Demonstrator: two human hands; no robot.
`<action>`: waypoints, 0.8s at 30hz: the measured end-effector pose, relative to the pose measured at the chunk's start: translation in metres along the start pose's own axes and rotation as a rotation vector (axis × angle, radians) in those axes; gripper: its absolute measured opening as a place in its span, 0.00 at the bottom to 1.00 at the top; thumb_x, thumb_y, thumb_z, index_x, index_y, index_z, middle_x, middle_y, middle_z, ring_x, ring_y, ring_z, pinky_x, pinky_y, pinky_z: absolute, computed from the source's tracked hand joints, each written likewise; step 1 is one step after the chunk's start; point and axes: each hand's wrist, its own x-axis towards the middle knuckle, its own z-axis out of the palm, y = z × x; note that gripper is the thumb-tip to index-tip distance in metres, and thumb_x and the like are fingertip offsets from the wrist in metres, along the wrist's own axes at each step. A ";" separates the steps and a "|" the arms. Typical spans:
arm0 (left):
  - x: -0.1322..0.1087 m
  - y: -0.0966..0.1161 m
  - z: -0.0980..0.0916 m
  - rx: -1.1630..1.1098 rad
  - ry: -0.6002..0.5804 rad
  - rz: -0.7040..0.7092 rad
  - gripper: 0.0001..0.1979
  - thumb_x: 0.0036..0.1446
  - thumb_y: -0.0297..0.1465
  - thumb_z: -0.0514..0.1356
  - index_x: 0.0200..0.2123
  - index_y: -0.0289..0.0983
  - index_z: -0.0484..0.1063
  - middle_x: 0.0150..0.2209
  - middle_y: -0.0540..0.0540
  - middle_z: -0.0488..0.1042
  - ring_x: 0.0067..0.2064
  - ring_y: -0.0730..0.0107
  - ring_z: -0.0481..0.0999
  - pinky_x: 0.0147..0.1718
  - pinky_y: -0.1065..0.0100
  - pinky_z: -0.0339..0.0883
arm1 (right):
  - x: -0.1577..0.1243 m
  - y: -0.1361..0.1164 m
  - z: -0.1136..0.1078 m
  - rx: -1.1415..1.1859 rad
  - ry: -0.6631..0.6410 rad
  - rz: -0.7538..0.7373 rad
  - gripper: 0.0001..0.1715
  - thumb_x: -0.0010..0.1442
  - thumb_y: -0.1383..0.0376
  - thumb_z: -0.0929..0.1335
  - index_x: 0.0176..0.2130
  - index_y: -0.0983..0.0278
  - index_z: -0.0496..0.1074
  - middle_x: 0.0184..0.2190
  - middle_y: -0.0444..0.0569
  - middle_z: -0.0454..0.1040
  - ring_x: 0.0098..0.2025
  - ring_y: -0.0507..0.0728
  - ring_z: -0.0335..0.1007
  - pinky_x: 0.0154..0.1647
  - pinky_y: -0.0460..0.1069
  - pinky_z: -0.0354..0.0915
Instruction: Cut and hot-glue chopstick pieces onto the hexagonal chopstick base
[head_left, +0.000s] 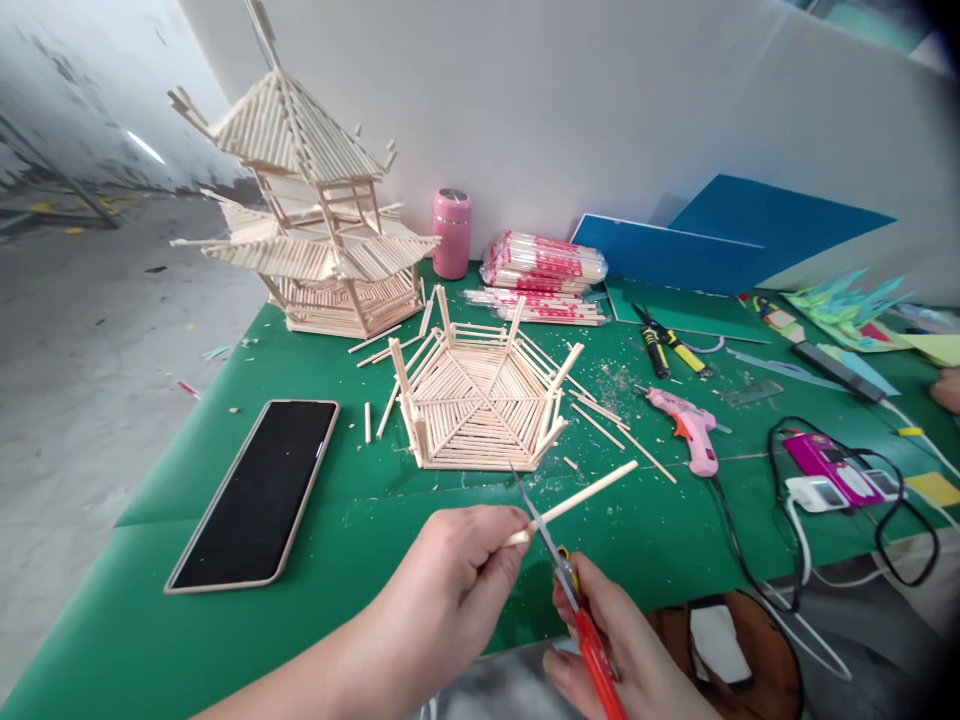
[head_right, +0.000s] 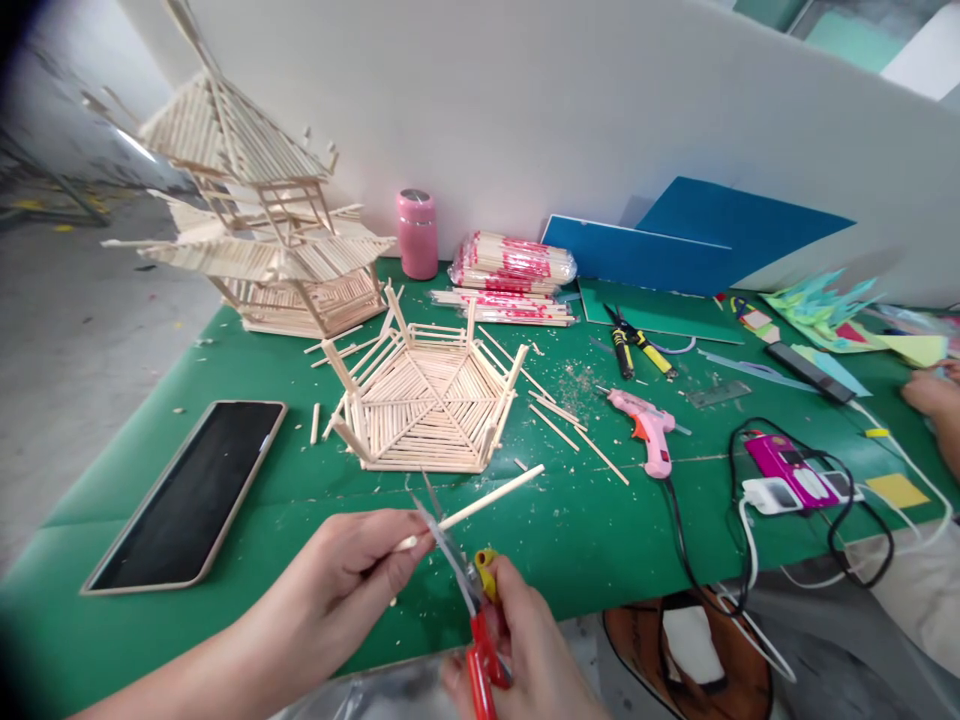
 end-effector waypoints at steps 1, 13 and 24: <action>0.000 0.000 -0.001 -0.022 -0.019 -0.018 0.16 0.61 0.28 0.45 0.20 0.37 0.55 0.20 0.55 0.55 0.22 0.77 0.53 0.21 0.73 0.49 | 0.001 -0.001 -0.001 -0.034 -0.009 -0.032 0.31 0.40 0.58 0.72 0.45 0.60 0.66 0.33 0.48 0.67 0.29 0.54 0.63 0.29 0.47 0.64; 0.004 0.000 -0.018 -0.332 0.171 -0.188 0.13 0.58 0.36 0.52 0.24 0.35 0.66 0.21 0.54 0.57 0.22 0.77 0.53 0.20 0.73 0.49 | 0.010 -0.028 -0.012 -0.355 -0.005 -0.177 0.19 0.43 0.59 0.70 0.37 0.60 0.66 0.24 0.43 0.65 0.24 0.52 0.62 0.24 0.45 0.61; -0.002 -0.016 0.008 -0.515 0.115 -0.459 0.15 0.57 0.39 0.52 0.32 0.33 0.70 0.16 0.57 0.54 0.20 0.78 0.50 0.18 0.73 0.42 | 0.063 -0.021 -0.091 -1.412 0.094 -0.459 0.26 0.47 0.61 0.68 0.46 0.70 0.67 0.44 0.60 0.70 0.47 0.66 0.66 0.47 0.58 0.64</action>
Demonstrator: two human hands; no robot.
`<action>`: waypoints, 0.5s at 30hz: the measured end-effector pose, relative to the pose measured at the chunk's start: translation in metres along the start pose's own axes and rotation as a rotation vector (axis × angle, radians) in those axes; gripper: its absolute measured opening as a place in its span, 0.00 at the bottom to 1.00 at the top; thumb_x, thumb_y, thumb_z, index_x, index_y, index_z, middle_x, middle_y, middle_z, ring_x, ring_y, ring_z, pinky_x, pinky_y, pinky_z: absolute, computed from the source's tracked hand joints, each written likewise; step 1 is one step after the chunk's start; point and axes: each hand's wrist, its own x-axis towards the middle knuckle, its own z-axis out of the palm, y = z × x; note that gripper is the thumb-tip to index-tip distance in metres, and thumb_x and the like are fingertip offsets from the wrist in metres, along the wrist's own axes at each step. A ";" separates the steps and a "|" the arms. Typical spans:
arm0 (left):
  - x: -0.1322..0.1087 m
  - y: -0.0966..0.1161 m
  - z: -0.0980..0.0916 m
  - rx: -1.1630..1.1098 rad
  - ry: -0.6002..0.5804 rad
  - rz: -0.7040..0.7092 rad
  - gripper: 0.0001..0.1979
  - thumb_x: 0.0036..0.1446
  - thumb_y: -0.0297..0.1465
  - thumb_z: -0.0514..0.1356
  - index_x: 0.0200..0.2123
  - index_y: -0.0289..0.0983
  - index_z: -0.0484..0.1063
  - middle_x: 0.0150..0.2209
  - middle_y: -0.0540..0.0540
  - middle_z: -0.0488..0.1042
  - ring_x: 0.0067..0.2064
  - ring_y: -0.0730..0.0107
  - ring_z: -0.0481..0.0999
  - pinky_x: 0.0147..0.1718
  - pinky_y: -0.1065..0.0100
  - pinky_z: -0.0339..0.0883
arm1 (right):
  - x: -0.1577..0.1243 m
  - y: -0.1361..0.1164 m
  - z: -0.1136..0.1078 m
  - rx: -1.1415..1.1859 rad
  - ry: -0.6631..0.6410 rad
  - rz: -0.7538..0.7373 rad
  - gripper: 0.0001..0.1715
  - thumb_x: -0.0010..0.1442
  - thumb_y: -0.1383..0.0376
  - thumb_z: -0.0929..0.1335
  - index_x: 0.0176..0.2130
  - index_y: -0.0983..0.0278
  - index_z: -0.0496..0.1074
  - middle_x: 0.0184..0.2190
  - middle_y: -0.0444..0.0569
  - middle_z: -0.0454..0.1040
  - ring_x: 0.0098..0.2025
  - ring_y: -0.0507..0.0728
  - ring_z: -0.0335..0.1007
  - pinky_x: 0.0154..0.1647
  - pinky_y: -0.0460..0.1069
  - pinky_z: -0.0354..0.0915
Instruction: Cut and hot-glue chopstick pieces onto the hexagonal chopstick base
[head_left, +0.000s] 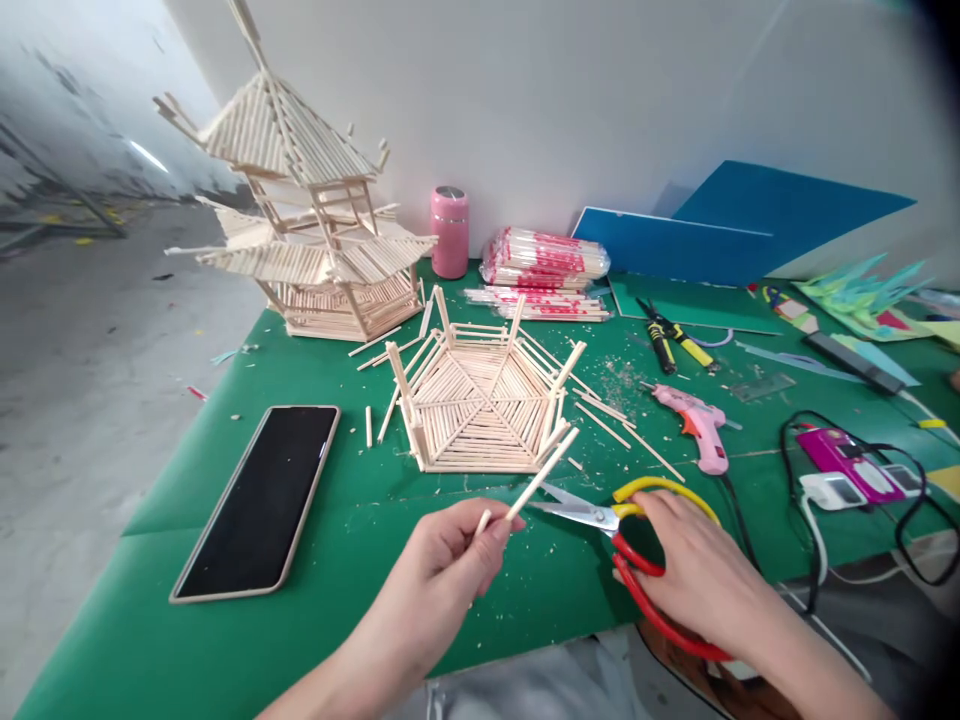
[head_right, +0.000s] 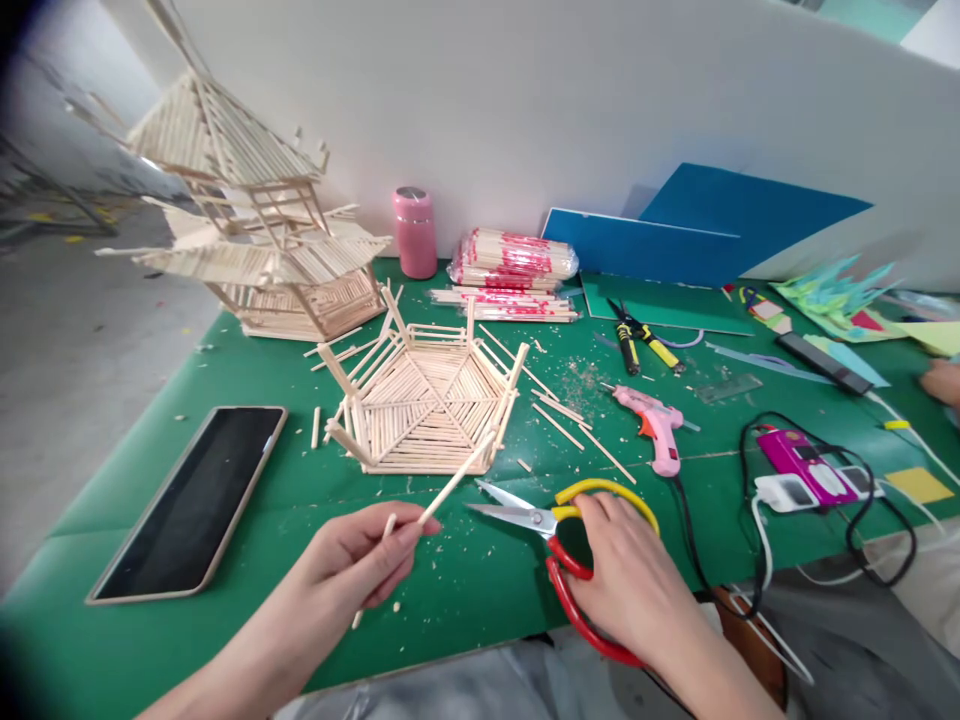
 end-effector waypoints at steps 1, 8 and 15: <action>0.001 -0.002 0.001 0.001 -0.014 -0.009 0.15 0.57 0.39 0.52 0.33 0.33 0.70 0.16 0.57 0.53 0.20 0.78 0.50 0.18 0.73 0.42 | 0.003 0.005 -0.002 -0.042 -0.007 -0.030 0.28 0.46 0.61 0.69 0.47 0.70 0.67 0.45 0.60 0.70 0.48 0.66 0.66 0.47 0.58 0.64; 0.009 -0.005 0.002 0.117 -0.076 -0.064 0.14 0.57 0.38 0.50 0.30 0.34 0.68 0.16 0.57 0.54 0.20 0.77 0.51 0.19 0.72 0.43 | 0.011 -0.021 -0.053 0.056 0.284 -0.190 0.08 0.57 0.60 0.64 0.34 0.61 0.70 0.32 0.48 0.75 0.35 0.57 0.71 0.36 0.52 0.63; -0.004 -0.001 0.006 0.368 -0.291 -0.013 0.16 0.57 0.33 0.49 0.18 0.37 0.56 0.20 0.54 0.54 0.24 0.75 0.51 0.22 0.72 0.46 | 0.016 -0.086 -0.056 0.118 0.140 -0.634 0.04 0.57 0.67 0.64 0.35 0.61 0.69 0.32 0.44 0.73 0.35 0.55 0.65 0.37 0.52 0.55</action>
